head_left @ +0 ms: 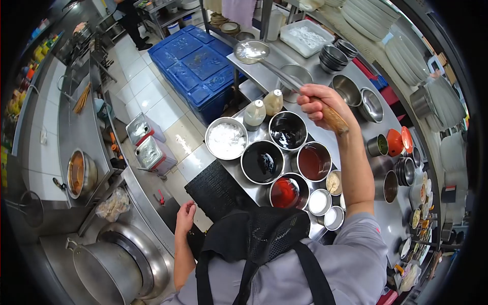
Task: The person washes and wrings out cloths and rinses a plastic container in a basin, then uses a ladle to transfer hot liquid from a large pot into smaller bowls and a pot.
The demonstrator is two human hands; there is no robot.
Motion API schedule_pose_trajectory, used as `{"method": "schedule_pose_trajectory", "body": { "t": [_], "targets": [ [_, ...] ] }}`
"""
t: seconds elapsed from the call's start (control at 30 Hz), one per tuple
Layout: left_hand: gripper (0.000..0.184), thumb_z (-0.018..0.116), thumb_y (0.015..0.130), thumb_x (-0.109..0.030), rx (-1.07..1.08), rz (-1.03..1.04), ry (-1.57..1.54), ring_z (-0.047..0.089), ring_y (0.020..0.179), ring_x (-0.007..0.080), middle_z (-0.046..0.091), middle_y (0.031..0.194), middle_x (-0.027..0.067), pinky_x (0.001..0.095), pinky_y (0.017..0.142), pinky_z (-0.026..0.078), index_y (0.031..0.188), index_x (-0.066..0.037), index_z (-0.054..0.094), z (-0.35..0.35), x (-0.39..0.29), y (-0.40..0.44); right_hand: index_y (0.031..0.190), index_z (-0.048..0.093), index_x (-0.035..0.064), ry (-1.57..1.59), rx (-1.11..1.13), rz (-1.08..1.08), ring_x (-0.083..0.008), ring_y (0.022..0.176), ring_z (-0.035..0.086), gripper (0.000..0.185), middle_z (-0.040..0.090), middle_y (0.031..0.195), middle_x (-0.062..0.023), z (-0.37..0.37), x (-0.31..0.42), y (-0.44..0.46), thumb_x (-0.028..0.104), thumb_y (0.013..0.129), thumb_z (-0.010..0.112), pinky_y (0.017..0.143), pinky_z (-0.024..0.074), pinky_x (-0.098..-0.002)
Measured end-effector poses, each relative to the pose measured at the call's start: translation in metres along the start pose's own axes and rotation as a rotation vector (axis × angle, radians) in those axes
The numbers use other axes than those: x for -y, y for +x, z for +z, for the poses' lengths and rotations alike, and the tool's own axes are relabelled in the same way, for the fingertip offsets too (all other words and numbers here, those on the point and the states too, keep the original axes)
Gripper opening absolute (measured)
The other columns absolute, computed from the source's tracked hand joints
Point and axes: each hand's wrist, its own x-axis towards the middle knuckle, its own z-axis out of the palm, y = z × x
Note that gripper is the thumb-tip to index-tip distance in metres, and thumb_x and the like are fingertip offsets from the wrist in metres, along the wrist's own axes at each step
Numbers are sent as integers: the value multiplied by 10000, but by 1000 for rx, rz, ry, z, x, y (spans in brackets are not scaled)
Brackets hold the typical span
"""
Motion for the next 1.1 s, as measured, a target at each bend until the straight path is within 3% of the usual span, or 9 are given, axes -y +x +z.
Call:
{"method": "schedule_pose_trajectory", "body": {
  "t": [0.33,0.47,0.53,0.63,0.8,0.87,0.9,1.0,1.1],
  "targets": [
    [332,598,974,-220,124,2,29,639,951,174,672,1054,94,314,873,508,1222,0,590,12,-20,38,934,460,62,-150,-447,-111,-17,479,449,153,533,745,-32,-61,-8,-37,134,927,595,364,366,-171],
    [327,597,973,-216,135,-6,39,643,950,177,673,1053,97,314,869,510,1219,-1,592,10,-15,44,994,420,53,-342,-450,-91,-55,474,477,212,539,740,-43,-88,-22,-28,119,912,604,368,402,-213],
    [325,595,973,-214,135,-5,41,644,948,178,673,1053,98,315,867,511,1217,0,591,9,-14,45,1135,435,-3,-365,-464,-85,-78,472,492,317,536,732,-46,-91,-30,-25,124,905,611,369,417,-238],
    [326,597,971,-214,131,-7,37,648,942,178,676,1048,98,318,860,514,1214,3,592,7,-11,45,1432,257,-98,-513,-586,-81,-107,471,513,698,526,707,-47,-91,-40,-23,131,887,628,369,428,-266],
    [332,604,966,-218,118,-28,30,653,936,178,679,1037,97,318,859,517,1212,5,596,5,-6,47,1415,334,-46,-674,-689,-114,-115,476,534,640,541,703,-54,-84,-63,-27,115,869,627,386,440,-279],
    [334,604,966,-217,112,-43,33,652,937,176,679,1037,96,318,860,516,1215,5,595,5,-6,48,1386,396,-14,-950,-783,-145,-182,471,588,590,613,790,-126,-85,-76,-28,123,854,613,474,498,-352],
    [336,604,967,-217,108,-58,37,651,938,175,678,1036,94,317,861,516,1218,5,595,5,-6,48,1392,413,22,-1014,-842,-75,-302,596,657,583,668,909,-212,-84,-81,-28,124,852,608,613,535,-422],
    [341,607,965,-217,110,-68,9,648,945,171,677,1039,91,315,864,516,1224,4,594,6,-7,47,1393,418,39,-1365,-907,-288,-419,836,670,575,673,1026,-260,-110,-110,-21,128,856,604,787,518,-491],
    [337,611,965,-215,117,-79,16,646,950,170,675,1044,90,315,868,516,1224,0,594,7,-4,49,1392,424,58,-1395,-904,-264,-473,1044,599,571,656,1093,-268,-110,-112,-20,121,852,599,927,452,-521]
  ]
}}
